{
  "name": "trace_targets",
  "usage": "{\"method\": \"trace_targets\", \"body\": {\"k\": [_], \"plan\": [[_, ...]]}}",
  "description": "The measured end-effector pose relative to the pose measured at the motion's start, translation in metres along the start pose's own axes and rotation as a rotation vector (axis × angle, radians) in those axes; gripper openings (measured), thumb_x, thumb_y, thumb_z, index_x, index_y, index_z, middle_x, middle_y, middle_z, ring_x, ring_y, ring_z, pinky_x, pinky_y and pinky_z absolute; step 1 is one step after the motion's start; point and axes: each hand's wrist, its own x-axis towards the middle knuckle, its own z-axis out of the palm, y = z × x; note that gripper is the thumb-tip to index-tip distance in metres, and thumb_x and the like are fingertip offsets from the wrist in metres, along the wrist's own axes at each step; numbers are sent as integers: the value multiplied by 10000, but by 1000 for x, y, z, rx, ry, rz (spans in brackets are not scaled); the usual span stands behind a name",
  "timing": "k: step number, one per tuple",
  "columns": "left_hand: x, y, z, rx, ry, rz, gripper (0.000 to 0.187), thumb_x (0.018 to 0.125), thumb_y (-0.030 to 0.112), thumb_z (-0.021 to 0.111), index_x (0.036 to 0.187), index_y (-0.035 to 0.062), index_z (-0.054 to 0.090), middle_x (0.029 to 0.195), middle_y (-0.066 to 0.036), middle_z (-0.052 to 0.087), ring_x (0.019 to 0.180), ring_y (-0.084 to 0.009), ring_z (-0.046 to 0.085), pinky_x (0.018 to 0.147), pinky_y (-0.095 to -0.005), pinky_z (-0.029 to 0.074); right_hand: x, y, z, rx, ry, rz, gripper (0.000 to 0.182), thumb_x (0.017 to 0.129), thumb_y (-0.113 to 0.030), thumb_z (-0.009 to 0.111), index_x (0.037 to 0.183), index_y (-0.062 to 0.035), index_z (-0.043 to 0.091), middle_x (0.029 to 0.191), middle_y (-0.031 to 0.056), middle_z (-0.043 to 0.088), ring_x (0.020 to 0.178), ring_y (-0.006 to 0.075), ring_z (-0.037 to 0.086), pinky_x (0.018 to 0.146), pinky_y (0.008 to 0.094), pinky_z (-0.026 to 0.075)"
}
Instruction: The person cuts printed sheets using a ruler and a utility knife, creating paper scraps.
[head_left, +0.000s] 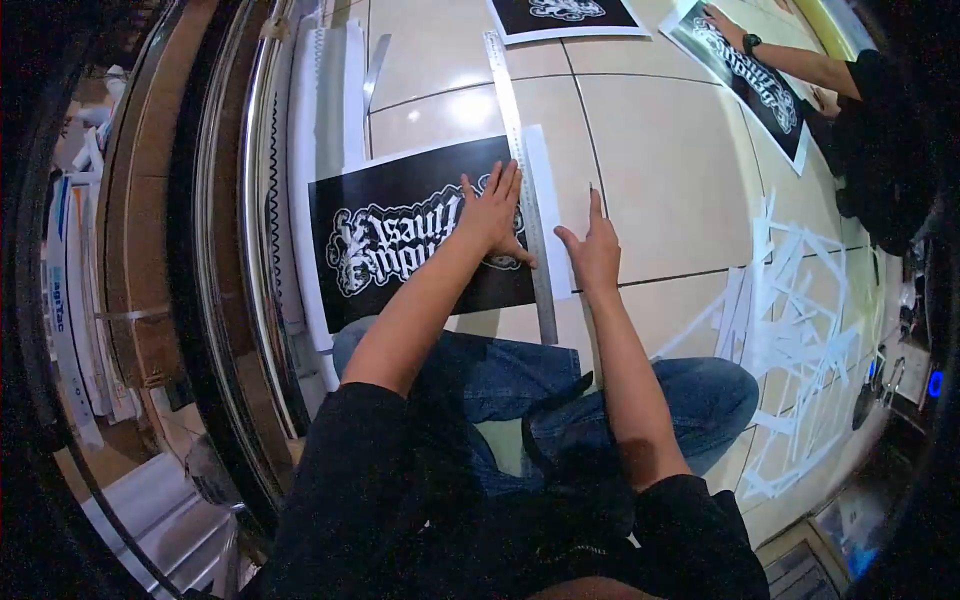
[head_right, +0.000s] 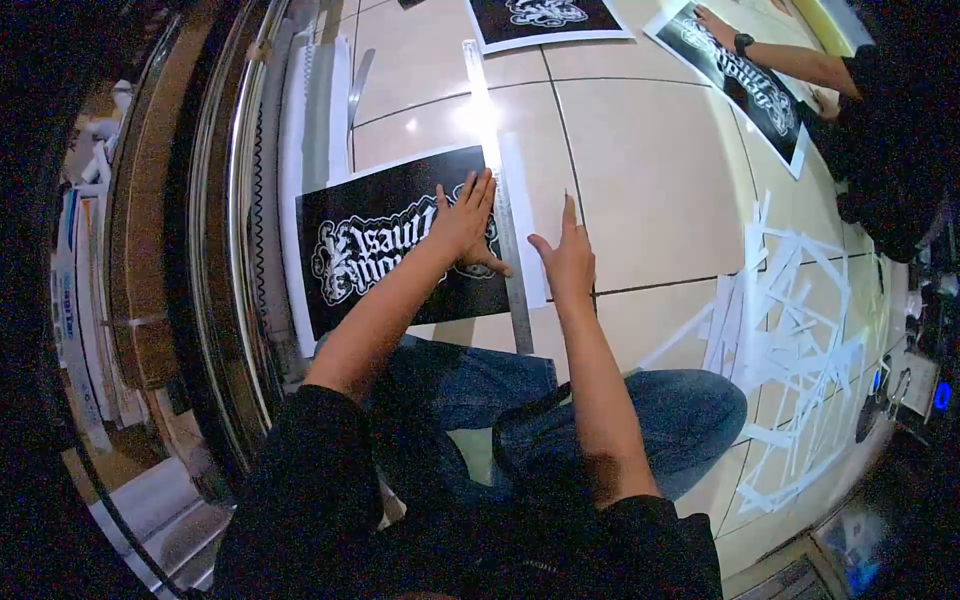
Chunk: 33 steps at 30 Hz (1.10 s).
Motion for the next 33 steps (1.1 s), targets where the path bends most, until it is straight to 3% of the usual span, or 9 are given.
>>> {"method": "trace_targets", "body": {"k": [3,4,6,9,14,16,19,22,33], "plan": [[1,2,-5,52,-49,-8,1674,342,909,712,1557,-44,66,1661,-169,22,1531,-350,45,1075,-797,121,4,1,4,-30,-18,5,731,903,-252,668,1537,-132,324,1023,241,632,919,431,649,789,509,532],[1,3,-6,87,-90,-15,1675,365,924,696,1558,-46,32,1659,-180,6,1530,-363,34,1088,-780,142,11,-1,5,-31,-20,4,731,903,-252,668,1537,-132,324,1023,241,632,919,431,649,789,509,532],[1,2,-7,75,-82,-14,1673,366,922,699,1558,-45,34,1659,-180,7,1530,-365,33,1087,-781,141,41,-9,6,-93,-67,-18,611,935,-137,528,1521,-125,356,1008,245,644,909,434,658,786,511,535],[1,2,-3,43,-55,-12,1680,337,897,726,1559,-41,57,1661,-167,25,1532,-355,38,1075,-798,119,86,-40,8,-137,-51,-42,583,922,-89,474,1499,-115,393,967,234,659,873,421,676,761,508,546],[1,0,0,15,-27,-14,1693,308,879,745,1560,-42,72,1664,-151,38,1534,-345,46,1067,-812,89,125,-64,45,-219,-78,-153,582,910,-103,520,1481,-87,407,956,221,672,833,400,694,726,494,563],[-1,0,-1,70,-20,4,1648,371,914,703,1558,-44,77,1660,-168,37,1529,-365,49,1086,-784,140,119,-74,51,-225,-95,-163,587,912,-122,541,1480,-73,402,969,226,671,830,398,699,721,490,569],[3,-3,3,59,-43,12,1649,352,905,710,1564,-27,94,1663,-157,38,1532,-357,39,1078,-797,103,108,-81,55,-261,-151,-209,638,924,-271,615,1474,-39,390,999,243,661,863,403,706,748,473,585],[2,-4,2,44,-71,17,1662,335,905,711,1565,-27,96,1667,-146,23,1534,-352,33,1070,-807,83,99,-83,59,-257,-96,-222,573,946,-232,542,1467,-37,406,952,253,662,808,415,705,683,492,579],[0,-3,2,63,-60,25,1630,375,909,700,1569,-15,86,1668,-142,35,1536,-342,37,1072,-806,90,82,-75,58,-232,-115,-248,540,974,-230,485,1464,-15,417,937,254,664,791,409,706,664,486,581]]}}
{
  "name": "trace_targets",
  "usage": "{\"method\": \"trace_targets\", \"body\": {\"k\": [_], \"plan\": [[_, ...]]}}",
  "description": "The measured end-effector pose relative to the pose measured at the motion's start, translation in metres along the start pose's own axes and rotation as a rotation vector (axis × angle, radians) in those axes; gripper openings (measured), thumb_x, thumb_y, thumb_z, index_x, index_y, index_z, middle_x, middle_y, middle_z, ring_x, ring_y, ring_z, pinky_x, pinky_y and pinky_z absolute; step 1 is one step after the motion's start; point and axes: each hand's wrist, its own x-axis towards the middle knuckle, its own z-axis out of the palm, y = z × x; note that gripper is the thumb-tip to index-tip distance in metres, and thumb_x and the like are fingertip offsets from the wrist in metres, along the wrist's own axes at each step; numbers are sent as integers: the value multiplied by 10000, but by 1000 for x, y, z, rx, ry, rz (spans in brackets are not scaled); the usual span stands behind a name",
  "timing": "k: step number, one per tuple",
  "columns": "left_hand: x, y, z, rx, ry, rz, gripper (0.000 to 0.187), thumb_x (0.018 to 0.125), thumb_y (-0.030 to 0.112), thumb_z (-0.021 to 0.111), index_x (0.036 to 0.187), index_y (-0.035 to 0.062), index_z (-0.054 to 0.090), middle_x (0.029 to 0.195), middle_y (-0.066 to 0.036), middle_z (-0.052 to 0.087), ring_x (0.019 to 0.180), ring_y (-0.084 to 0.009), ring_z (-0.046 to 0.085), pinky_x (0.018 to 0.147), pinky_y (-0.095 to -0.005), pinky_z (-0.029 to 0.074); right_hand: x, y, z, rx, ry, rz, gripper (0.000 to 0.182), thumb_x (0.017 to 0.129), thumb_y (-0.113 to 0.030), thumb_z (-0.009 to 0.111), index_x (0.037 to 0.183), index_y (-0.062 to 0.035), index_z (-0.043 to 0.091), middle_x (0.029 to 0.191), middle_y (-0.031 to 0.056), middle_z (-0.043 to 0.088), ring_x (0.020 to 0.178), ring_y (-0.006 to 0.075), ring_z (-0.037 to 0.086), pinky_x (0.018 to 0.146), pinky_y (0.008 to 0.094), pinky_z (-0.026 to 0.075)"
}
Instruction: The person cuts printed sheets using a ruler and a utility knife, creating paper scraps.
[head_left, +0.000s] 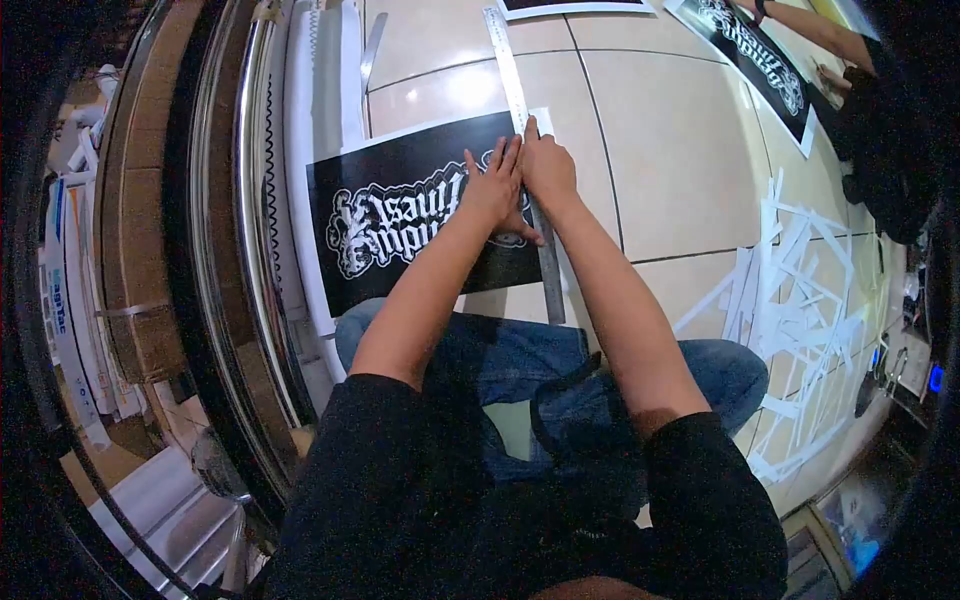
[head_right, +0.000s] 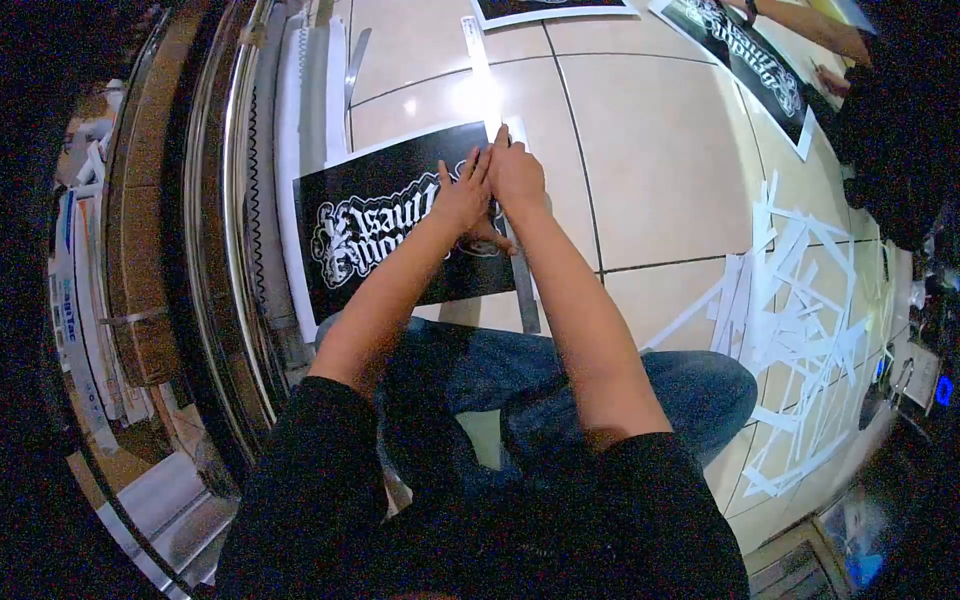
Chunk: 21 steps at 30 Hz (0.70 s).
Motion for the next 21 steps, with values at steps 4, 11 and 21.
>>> {"method": "trace_targets", "body": {"k": [4,11,21], "plan": [[3,1,-1,-7,14,-27,1622,374,887,726,1570,-5,90,1668,-134,42,1535,-333,60,1073,-805,105,-23,4,-4,-15,-26,4,540,970,-207,469,1468,-9,410,935,256,662,780,404,704,654,480,580],[3,1,-1,-26,19,-36,1632,356,855,766,1569,-5,94,1668,-132,36,1534,-336,64,1083,-799,109,-59,21,-23,-36,-141,90,614,950,-259,541,1521,-120,362,989,233,661,883,407,692,752,493,565],[2,0,2,-17,27,-29,1682,324,913,714,1563,-30,77,1665,-152,22,1531,-354,49,1077,-799,137,-133,199,-87,-164,65,432,1131,707,-441,852,1586,-205,180,1278,225,578,1110,406,614,915,502,511]]}}
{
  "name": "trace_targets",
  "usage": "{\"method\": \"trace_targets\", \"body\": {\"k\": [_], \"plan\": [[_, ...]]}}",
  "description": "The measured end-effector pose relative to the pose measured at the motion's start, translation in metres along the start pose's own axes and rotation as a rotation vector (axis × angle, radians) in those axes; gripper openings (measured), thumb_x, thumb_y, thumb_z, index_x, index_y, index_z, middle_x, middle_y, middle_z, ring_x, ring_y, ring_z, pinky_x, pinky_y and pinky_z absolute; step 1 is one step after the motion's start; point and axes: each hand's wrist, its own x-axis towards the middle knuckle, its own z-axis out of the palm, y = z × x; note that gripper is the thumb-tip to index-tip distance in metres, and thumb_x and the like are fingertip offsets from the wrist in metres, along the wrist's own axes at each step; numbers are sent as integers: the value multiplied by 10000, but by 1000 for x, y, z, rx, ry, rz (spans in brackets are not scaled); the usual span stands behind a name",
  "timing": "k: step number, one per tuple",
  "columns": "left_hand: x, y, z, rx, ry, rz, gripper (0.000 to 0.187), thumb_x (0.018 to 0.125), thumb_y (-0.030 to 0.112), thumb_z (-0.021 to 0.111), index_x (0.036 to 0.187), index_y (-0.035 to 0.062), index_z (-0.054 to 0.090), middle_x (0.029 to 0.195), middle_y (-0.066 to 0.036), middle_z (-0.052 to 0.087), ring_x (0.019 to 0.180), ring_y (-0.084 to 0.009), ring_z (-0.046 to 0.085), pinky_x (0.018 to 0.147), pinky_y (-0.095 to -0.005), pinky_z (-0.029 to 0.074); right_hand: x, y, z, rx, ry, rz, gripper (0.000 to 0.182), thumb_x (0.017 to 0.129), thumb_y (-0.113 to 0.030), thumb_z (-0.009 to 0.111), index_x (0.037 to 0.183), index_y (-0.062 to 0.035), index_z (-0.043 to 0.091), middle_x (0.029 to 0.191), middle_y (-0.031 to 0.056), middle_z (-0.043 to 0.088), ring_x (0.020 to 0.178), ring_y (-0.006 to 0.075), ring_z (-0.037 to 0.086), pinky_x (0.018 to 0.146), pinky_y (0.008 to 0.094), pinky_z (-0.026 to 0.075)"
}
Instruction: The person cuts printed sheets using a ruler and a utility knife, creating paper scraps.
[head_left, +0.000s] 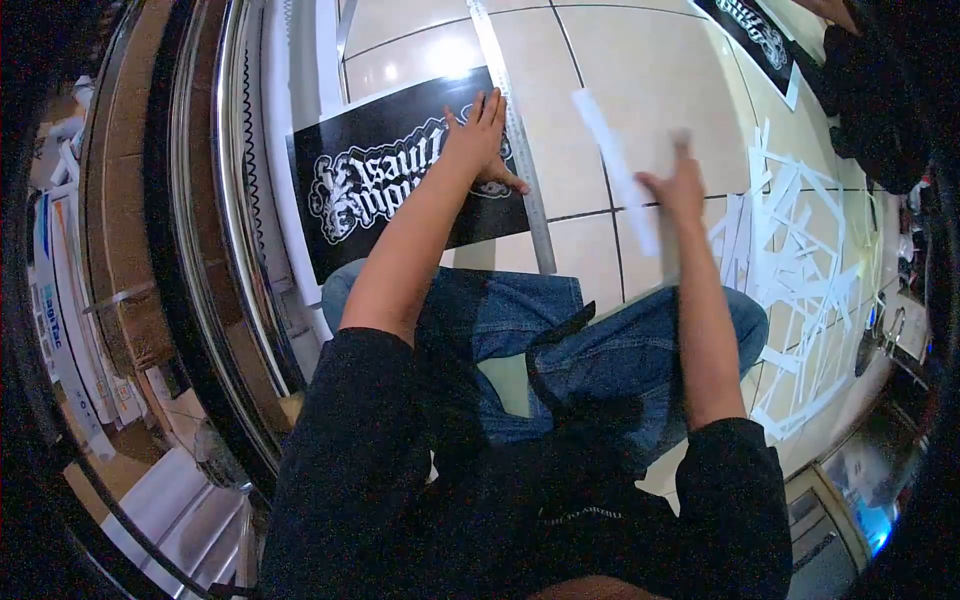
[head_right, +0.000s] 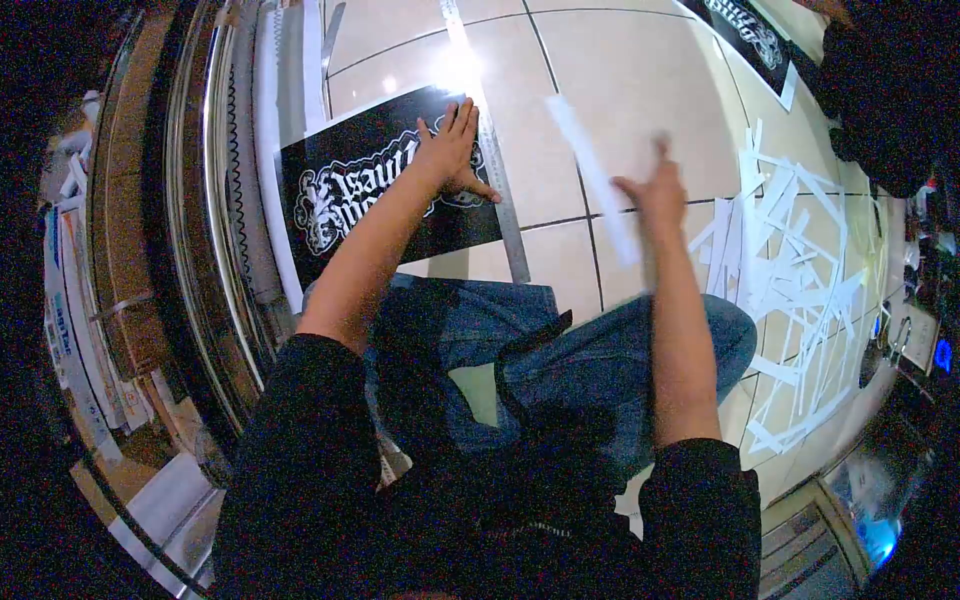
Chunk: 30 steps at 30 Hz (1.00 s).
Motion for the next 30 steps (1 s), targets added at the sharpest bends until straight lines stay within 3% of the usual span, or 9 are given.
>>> {"method": "trace_targets", "body": {"k": [6,8,10,12,14,17,21,26,30], "plan": [[-2,-2,6,12,0,-7,1654,370,952,657,1560,-38,76,1660,-182,8,1531,-363,42,1096,-782,100,7,93,-15,101,292,212,944,788,-398,795,1512,-24,319,1334,265,576,1203,411,580,1010,450,470],[-10,-4,17,-126,139,-64,1563,486,959,604,1559,-45,71,1651,-217,-1,1532,-367,11,1114,-759,44,-1,80,-18,120,266,145,920,793,-412,791,1491,-4,353,1333,271,579,1214,415,574,1027,443,458],[-25,5,27,-456,387,-328,1222,812,838,448,1555,-61,86,1634,-275,-19,1528,-376,-79,1115,-736,-28,-9,66,-26,130,118,194,893,789,-445,792,1459,3,406,1310,271,597,1230,422,564,1043,439,446],[-28,16,39,-475,407,-674,1112,879,778,403,1560,-48,104,1622,-307,-31,1522,-400,-93,1095,-746,-58,1,95,-22,165,127,277,906,770,-488,800,1435,-1,424,1286,280,605,1202,426,580,1019,448,458],[-36,24,46,-377,268,-672,1076,893,753,403,1566,-33,109,1613,-328,-28,1518,-420,-85,1077,-757,-77,10,129,-21,253,255,417,816,793,-442,787,1398,-9,454,1268,283,611,1178,431,588,996,454,469],[-33,41,57,-212,300,-409,1006,918,748,348,1572,7,156,1636,-268,41,1530,-389,-23,1076,-768,-50,8,156,-18,464,318,676,668,849,-364,678,1388,-29,468,1224,281,633,1124,438,621,969,456,486],[-21,53,65,-182,362,121,864,960,644,403,1571,63,213,1636,-224,134,1534,-340,78,1137,-712,-2,7,94,-15,283,348,278,589,872,-391,689,1274,19,556,1165,253,663,1070,421,638,931,467,496],[-23,34,64,181,586,162,978,907,747,383,1589,86,147,1651,-194,101,1537,-333,57,1140,-715,-25,-67,-65,-5,200,83,-59,709,759,-527,794,1169,7,571,1149,221,629,1085,384,613,895,460,505],[-48,3,36,-176,243,-272,1401,593,973,502,1598,92,79,1646,-242,-9,1529,-383,-46,1127,-714,-69,-109,-87,6,195,-22,72,716,738,-409,835,1237,-2,524,1179,198,568,1046,402,609,880,485,508]]}}
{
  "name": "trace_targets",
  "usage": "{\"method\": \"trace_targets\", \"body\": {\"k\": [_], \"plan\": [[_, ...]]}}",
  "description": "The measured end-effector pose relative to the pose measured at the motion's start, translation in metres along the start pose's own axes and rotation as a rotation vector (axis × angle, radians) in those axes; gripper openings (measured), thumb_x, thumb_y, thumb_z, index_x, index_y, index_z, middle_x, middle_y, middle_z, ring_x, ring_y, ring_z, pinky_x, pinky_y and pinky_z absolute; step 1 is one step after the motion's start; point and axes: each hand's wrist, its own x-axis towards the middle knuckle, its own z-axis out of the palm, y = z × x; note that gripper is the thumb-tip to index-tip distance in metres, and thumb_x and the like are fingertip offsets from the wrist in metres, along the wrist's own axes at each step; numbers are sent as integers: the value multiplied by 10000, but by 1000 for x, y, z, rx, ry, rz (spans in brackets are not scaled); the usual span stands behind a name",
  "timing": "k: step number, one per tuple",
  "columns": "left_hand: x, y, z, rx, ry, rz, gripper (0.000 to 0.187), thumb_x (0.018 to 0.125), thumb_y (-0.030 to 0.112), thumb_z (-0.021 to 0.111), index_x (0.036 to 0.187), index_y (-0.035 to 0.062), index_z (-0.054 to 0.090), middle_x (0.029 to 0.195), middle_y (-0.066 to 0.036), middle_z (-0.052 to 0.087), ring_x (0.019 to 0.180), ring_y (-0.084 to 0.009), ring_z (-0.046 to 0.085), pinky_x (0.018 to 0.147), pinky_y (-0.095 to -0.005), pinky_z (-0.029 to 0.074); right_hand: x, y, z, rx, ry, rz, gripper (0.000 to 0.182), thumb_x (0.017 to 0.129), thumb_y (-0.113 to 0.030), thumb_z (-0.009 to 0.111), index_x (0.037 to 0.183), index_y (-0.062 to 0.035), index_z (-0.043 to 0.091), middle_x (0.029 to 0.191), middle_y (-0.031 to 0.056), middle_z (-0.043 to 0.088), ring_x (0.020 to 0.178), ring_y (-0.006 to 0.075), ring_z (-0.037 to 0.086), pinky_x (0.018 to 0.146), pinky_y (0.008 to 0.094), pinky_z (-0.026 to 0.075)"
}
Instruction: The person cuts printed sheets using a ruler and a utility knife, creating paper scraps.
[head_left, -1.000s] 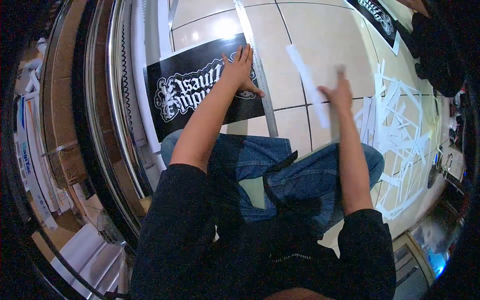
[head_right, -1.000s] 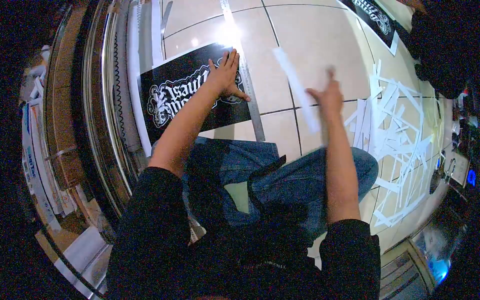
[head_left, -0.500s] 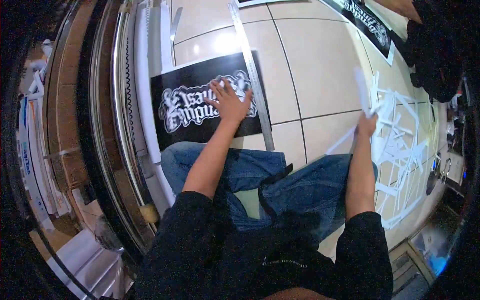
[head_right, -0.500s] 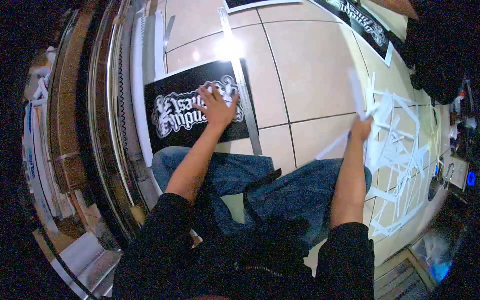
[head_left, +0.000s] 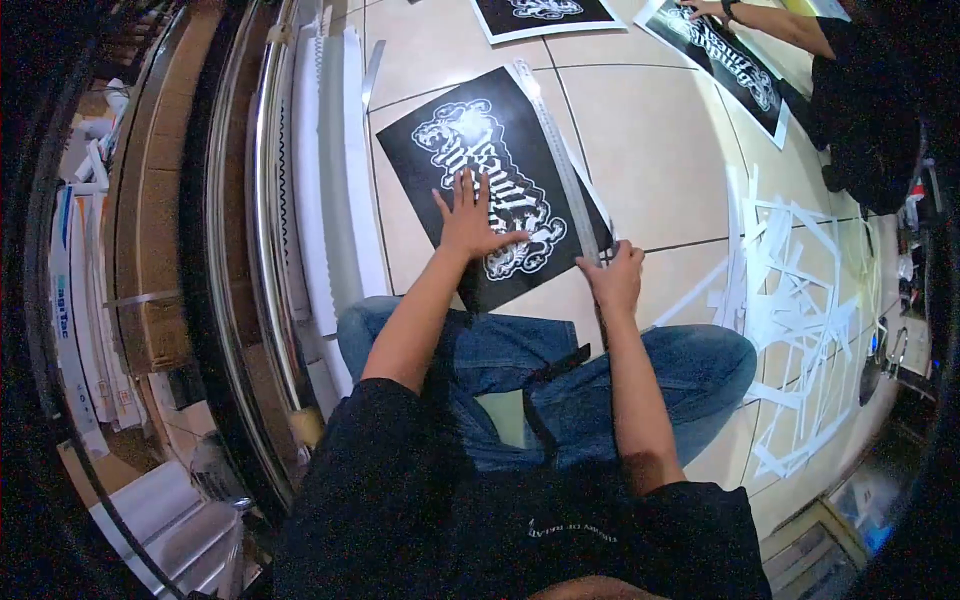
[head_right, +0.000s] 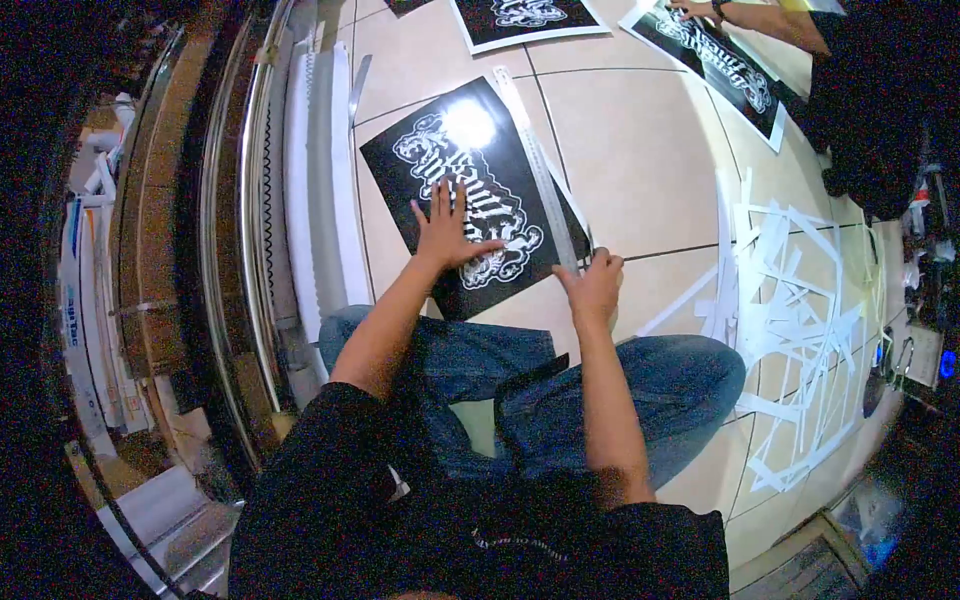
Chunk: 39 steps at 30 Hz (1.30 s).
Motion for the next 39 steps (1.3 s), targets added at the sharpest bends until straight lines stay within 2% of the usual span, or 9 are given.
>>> {"method": "trace_targets", "body": {"k": [3,11,17,21,24,27,30,33,39], "plan": [[11,-35,-15,15,-183,48,1474,514,971,571,1601,118,56,1656,-202,-31,1529,-374,-67,1129,-722,-46,-7,4,-4,134,-78,29,489,776,-234,812,1124,-9,551,1094,201,598,1007,405,614,838,498,505],[8,-71,-36,-8,-368,-57,1520,466,833,766,1605,170,11,1653,-186,-103,1520,-385,-116,1100,-764,-27,3,9,18,96,-106,-21,307,804,-218,757,971,11,638,955,210,680,927,404,658,811,466,520],[7,-79,-23,-60,-287,-36,1514,456,860,749,1606,238,-17,1651,-172,-143,1520,-378,-132,1099,-744,-75,41,-20,23,175,-264,-113,264,883,-248,648,960,4,665,924,244,700,902,416,678,814,480,529],[4,-81,-17,-105,-232,-32,1492,461,861,741,1609,196,58,1658,-179,-87,1522,-383,-111,1092,-756,-76,63,-59,44,252,-269,-193,256,885,-245,653,974,-6,670,919,243,701,899,419,677,814,480,530],[6,-84,-11,-102,-186,-54,1458,472,876,720,1608,207,97,1664,-163,-67,1523,-385,-102,1097,-748,-82,65,-71,51,476,-188,-146,254,884,-228,657,1009,-7,660,936,237,698,899,418,674,818,486,526],[5,-92,-3,-111,-158,-59,1428,480,872,721,1607,232,119,1668,-148,-45,1523,-393,-93,1106,-739,-84,43,-54,46,369,-95,-356,276,880,-230,676,1041,-10,633,958,210,684,874,386,670,785,468,529],[10,-91,9,-112,-144,-122,1343,578,885,651,1608,218,103,1664,-175,-35,1517,-415,-102,1101,-743,-66,6,-13,33,327,-214,-210,298,876,-271,699,1017,-18,630,899,199,689,839,391,670,755,465,534],[22,-77,18,-61,4,-93,1108,791,810,534,1600,163,140,1662,-185,-17,1527,-392,-49,1117,-731,-34,-18,10,33,275,-324,4,348,867,-324,721,1014,-24,625,861,197,698,826,402,677,738,483,534],[51,-23,29,-17,184,224,852,929,711,392,1575,172,254,1647,-100,200,1522,-321,153,1139,-724,19,-23,-15,41,185,-300,-133,406,851,-408,732,993,-39,640,846,207,707,801,420,684,713,508,532]]}}
